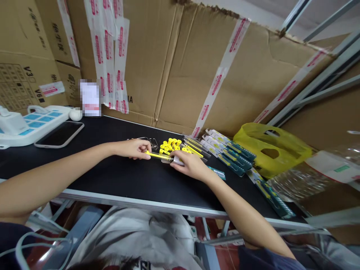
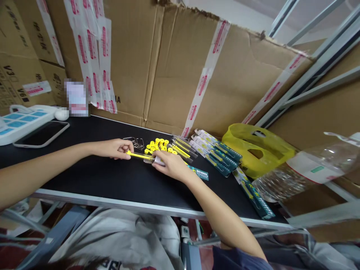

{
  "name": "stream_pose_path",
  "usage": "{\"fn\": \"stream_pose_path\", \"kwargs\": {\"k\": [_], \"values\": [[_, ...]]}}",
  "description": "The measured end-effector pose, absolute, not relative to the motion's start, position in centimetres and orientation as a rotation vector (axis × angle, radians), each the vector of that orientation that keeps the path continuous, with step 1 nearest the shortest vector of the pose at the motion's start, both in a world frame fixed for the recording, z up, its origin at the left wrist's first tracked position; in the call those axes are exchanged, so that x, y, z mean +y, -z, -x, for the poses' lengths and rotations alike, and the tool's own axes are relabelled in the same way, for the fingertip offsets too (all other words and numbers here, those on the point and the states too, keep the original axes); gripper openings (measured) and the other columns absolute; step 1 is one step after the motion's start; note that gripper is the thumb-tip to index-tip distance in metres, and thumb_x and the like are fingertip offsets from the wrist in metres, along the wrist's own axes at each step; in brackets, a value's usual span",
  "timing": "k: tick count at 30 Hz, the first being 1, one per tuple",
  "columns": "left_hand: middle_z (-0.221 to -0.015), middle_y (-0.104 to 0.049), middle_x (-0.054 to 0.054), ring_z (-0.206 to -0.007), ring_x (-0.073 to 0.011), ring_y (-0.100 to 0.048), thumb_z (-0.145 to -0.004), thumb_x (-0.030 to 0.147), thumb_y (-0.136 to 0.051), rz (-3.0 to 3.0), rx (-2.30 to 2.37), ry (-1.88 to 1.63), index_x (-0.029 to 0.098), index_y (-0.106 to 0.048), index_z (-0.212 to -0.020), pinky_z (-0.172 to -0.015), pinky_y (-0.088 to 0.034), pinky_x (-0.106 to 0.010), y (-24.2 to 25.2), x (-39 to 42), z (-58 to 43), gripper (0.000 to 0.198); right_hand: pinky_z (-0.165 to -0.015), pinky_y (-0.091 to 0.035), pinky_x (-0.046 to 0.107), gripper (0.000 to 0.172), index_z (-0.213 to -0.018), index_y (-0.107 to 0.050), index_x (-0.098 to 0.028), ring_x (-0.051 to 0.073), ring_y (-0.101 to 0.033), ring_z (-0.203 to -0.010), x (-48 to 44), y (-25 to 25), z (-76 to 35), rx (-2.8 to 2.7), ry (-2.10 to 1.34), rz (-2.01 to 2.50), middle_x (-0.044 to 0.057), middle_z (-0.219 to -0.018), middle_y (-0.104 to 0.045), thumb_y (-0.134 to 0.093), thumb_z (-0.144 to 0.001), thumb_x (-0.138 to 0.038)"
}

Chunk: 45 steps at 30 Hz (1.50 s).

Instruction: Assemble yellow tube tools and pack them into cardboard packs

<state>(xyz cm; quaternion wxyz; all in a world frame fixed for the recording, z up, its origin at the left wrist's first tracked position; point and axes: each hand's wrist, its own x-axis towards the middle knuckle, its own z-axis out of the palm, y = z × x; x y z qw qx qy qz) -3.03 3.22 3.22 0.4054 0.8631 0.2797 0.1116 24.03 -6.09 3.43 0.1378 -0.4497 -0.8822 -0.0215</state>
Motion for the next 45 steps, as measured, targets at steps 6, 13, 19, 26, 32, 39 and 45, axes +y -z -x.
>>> {"fn": "stream_pose_path", "kwargs": {"k": [6, 13, 19, 26, 32, 39, 45], "values": [[-0.059, -0.053, 0.005, -0.045, -0.0079, -0.05, -0.079, 0.044, -0.064, -1.946, 0.631, -0.434, 0.018, -0.047, -0.088, -0.035, -0.035, -0.015, -1.6, 0.5, 0.5, 0.032, -0.08, -0.047, 0.029, 0.036, -0.123, -0.046, -0.02, 0.022, -0.064, -0.099, -7.4, -3.1, -22.5, -2.611, 0.057, 1.18, 0.008, -0.115, -0.065, -0.056, -0.09, -0.034], [-0.064, -0.06, 0.005, -0.044, -0.0056, -0.05, -0.076, 0.04, -0.067, -1.766, 0.595, -0.559, 0.018, -0.043, -0.089, -0.036, -0.036, -0.014, -0.1, -1.8, -1.3, 0.035, -0.073, -0.05, 0.031, 0.044, -0.121, -0.042, -0.016, 0.024, -0.066, -0.091, -8.4, -2.2, -20.9, -2.547, 0.17, 1.194, 0.013, -0.108, -0.067, -0.06, -0.088, -0.037], [-0.068, -0.064, 0.001, -0.045, -0.0064, -0.054, -0.075, 0.042, -0.068, -1.755, 0.645, -0.479, 0.015, -0.05, -0.082, -0.036, -0.038, -0.014, -0.5, -1.1, -1.0, 0.033, -0.065, -0.047, 0.028, 0.041, -0.111, -0.044, -0.018, 0.022, -0.067, -0.082, -8.2, -1.7, -21.7, -2.468, 0.188, 1.232, 0.01, -0.1, -0.067, -0.065, -0.083, -0.04], [-0.058, -0.056, 0.004, -0.043, -0.0049, -0.049, -0.081, 0.043, -0.062, -1.854, 0.681, -0.478, 0.014, -0.057, -0.075, -0.035, -0.038, -0.014, -0.2, -1.4, -1.1, 0.03, -0.061, -0.043, 0.026, 0.036, -0.105, -0.046, -0.019, 0.021, -0.065, -0.077, -7.8, -1.4, -21.8, -2.473, 0.187, 1.274, 0.007, -0.092, -0.067, -0.065, -0.084, -0.041], [-0.064, -0.056, 0.003, -0.044, -0.006, -0.051, -0.078, 0.045, -0.064, -1.846, 0.648, -0.456, 0.015, -0.056, -0.077, -0.034, -0.039, -0.015, -0.1, -1.1, -1.3, 0.031, -0.062, -0.043, 0.026, 0.037, -0.107, -0.046, -0.019, 0.021, -0.065, -0.077, -7.9, -1.6, -21.8, -2.474, 0.184, 1.214, 0.008, -0.095, -0.068, -0.063, -0.085, -0.043], [-0.066, -0.053, 0.009, -0.049, -0.0067, -0.05, -0.077, 0.034, -0.069, -1.936, 0.534, -0.638, 0.022, -0.041, -0.102, -0.043, -0.041, -0.016, -0.2, -2.0, -1.0, 0.04, -0.062, -0.044, 0.026, 0.036, -0.106, -0.048, -0.019, 0.02, -0.065, -0.075, -8.4, -2.1, -21.5, -2.506, 0.176, 1.115, 0.007, -0.091, -0.068, -0.063, -0.085, -0.044], [-0.067, -0.054, 0.007, -0.053, -0.0075, -0.052, -0.08, 0.036, -0.066, -2.096, 0.555, -0.694, 0.019, -0.046, -0.097, -0.047, -0.041, -0.018, -1.1, -2.5, -0.6, 0.031, -0.065, -0.044, 0.027, 0.044, -0.111, -0.047, -0.02, 0.022, -0.067, -0.082, -8.6, -2.5, -21.5, -2.451, 0.198, 1.211, 0.007, -0.096, -0.069, -0.061, -0.084, -0.053]]}}
